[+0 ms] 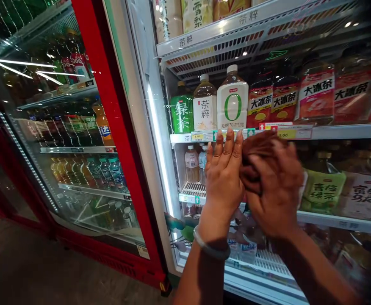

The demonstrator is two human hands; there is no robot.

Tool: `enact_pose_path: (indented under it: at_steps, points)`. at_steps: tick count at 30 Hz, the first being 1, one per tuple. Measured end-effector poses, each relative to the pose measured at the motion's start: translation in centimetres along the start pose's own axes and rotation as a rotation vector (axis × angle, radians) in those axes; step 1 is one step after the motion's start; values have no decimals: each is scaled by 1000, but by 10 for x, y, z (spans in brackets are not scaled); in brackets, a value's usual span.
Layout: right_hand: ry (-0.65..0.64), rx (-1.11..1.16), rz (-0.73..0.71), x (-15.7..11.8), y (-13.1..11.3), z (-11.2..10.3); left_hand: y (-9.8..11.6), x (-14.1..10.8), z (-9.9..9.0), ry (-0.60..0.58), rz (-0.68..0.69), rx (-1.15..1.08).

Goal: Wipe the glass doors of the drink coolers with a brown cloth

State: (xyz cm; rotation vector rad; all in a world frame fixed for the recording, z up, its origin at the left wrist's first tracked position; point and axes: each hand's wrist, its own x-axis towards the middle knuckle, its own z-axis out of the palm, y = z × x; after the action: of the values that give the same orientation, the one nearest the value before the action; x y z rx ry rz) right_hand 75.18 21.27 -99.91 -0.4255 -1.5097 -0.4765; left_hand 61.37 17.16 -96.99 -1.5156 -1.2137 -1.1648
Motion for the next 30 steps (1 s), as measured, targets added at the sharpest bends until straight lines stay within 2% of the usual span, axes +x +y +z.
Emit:
enact_pose_path:
  at_steps: [2, 4, 7, 9, 11, 13, 15, 18, 19, 20, 23, 25, 27, 30]
  points:
    - [-31, 29, -65, 1, -6, 5, -7, 0, -5, 11, -37, 9]
    - [68, 16, -83, 5, -2, 10, -18, 0, -12, 24, -108, 23]
    - [217, -18, 1, 13, -9, 23, -33, -1, -19, 36, -184, 9]
    - [145, -16, 13, 16, -28, 34, -40, -2, -21, 39, -195, -16]
    - [18, 10, -73, 17, -45, 42, -44, -4, -22, 49, -190, -37]
    - [-58, 44, -182, 20, -50, 43, -48, -5, -25, 56, -177, -29]
    - [-18, 20, -203, 25, -44, 42, -54, -6, -29, 59, -191, 9]
    - [158, -34, -124, 34, -38, 45, -69, -8, -36, 70, -249, 61]
    - [172, -38, -107, 34, -42, 49, -75, -9, -38, 71, -253, 65]
    - [139, -26, -119, 32, -48, 54, -80, -11, -39, 69, -248, 67]
    - [-83, 43, -240, 13, -71, 62, -92, -19, -38, 90, -235, 66]
    - [-193, 76, -306, -5, -74, 56, -96, -26, -37, 120, -229, 75]
    - [-230, 67, -327, -20, -62, 39, -96, -32, -36, 136, -217, 100]
    - [-171, 11, -249, -27, -28, 7, -83, -35, -32, 118, -249, 141]
